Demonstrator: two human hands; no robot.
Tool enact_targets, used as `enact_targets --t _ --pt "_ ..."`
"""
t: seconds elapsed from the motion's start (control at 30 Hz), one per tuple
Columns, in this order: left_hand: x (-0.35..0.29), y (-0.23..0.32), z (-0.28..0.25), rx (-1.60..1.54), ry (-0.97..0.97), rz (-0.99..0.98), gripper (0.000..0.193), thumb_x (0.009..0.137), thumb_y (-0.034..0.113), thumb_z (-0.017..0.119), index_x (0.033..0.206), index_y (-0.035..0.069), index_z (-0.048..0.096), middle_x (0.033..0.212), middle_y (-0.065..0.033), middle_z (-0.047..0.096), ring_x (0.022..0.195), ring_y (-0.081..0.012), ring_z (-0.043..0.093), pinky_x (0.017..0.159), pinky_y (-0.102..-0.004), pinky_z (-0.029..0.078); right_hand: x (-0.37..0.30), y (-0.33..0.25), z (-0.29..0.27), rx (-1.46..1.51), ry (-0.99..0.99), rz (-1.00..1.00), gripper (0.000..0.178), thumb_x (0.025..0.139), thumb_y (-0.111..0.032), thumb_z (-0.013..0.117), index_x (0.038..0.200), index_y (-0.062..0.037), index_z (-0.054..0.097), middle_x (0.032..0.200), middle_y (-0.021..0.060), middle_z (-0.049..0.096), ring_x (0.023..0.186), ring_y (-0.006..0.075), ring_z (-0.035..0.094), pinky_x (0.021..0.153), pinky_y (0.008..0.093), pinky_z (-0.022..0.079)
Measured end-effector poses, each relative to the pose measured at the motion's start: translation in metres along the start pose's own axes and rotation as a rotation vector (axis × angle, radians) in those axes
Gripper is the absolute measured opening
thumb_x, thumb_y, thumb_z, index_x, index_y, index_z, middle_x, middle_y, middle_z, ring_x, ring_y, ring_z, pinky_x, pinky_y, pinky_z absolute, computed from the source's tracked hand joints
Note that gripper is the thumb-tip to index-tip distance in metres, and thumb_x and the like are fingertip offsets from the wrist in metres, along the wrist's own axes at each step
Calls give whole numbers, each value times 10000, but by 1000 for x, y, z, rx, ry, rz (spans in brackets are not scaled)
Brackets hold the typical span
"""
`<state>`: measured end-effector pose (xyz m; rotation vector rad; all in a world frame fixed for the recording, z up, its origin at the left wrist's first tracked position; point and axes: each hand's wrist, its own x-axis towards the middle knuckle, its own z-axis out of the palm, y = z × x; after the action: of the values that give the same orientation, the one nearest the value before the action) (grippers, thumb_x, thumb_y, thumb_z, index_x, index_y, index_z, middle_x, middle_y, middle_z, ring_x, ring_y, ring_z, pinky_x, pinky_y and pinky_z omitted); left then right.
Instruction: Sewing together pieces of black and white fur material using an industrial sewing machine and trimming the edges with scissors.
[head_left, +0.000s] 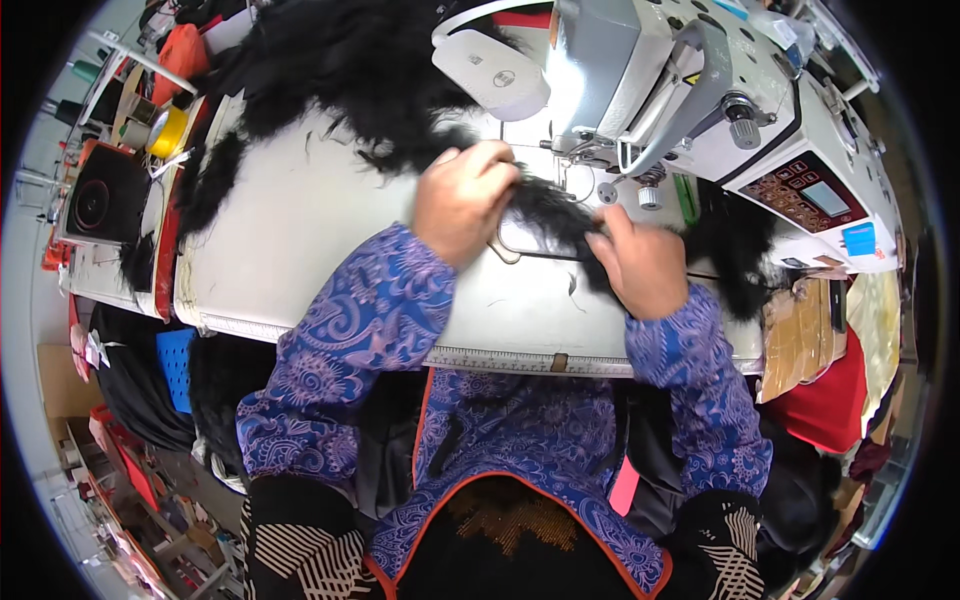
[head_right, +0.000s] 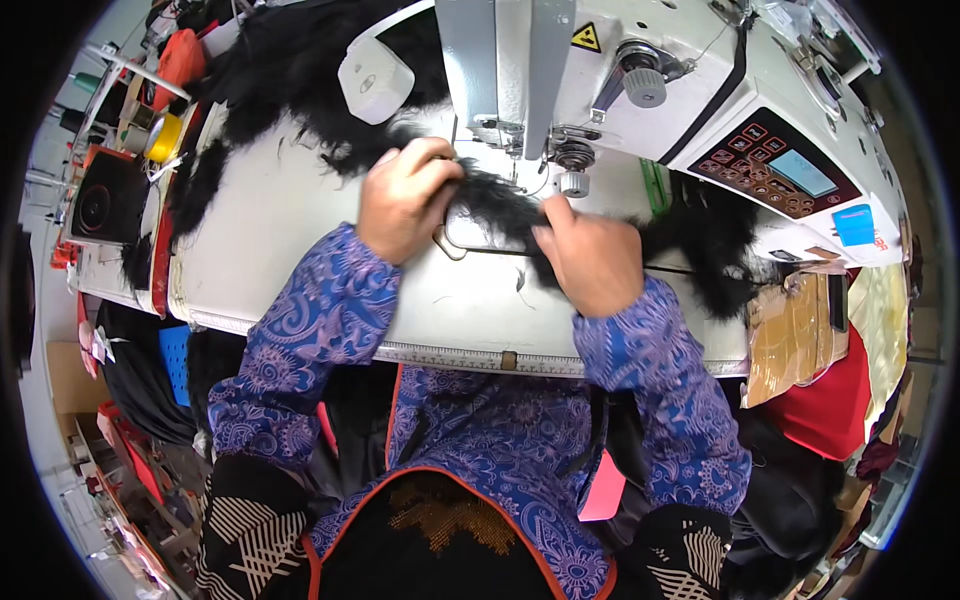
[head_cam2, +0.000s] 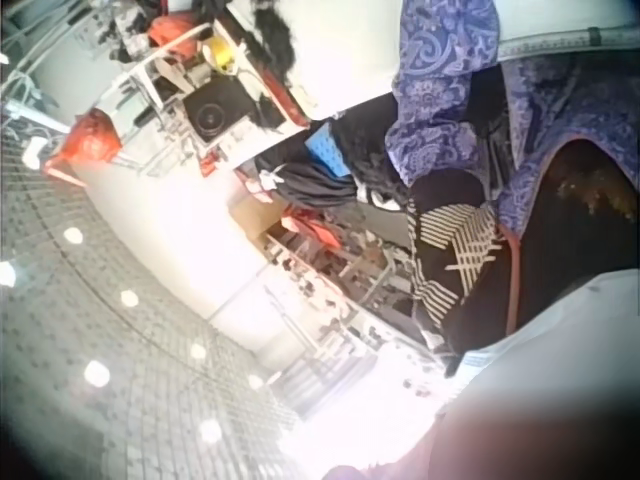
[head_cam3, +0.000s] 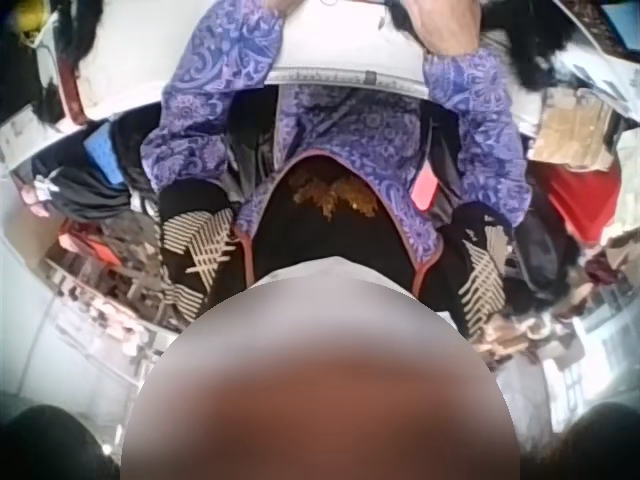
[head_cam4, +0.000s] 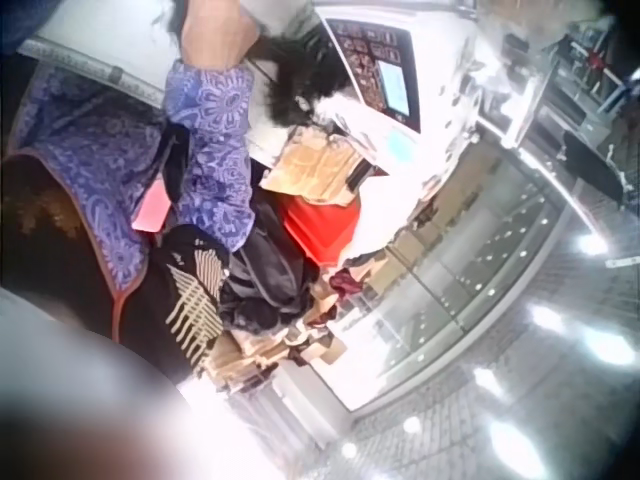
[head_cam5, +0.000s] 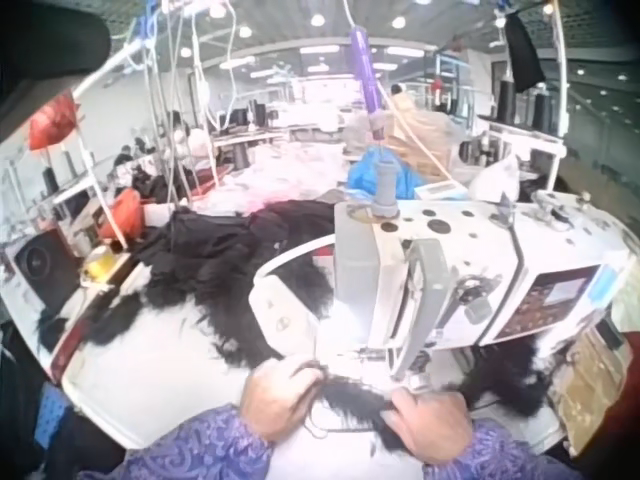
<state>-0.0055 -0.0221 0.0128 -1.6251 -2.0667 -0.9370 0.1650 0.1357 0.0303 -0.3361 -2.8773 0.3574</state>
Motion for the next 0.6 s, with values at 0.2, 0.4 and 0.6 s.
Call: enact_targets --t 0.2,0.4,0.6 --pt "-42 -22 -25 -451 179 -578 70 863 96 635 867 34 602 755 -29 625 706 -84 571 657 -250 469 -26 -8 -5 91 62 -198 285 725 -173 686 967 -60 585 896 118 578 876 292 562 702 364 477" --pt "-56 -115 -62 -344 586 -554 207 811 13 660 1014 44 639 1042 -38 647 986 -139 583 868 -270 460 -55 -33 2 181 9 -221 318 701 -23 645 1015 -56 601 841 88 590 773 276 605 663 368 492" --pt "16 -228 -264 187 734 -489 515 783 141 707 1236 -36 537 1212 -123 595 1063 -185 580 924 -296 458 -60 34 -20 31 306 -170 239 760 -133 665 981 -47 633 932 128 604 854 308 576 753 404 478"
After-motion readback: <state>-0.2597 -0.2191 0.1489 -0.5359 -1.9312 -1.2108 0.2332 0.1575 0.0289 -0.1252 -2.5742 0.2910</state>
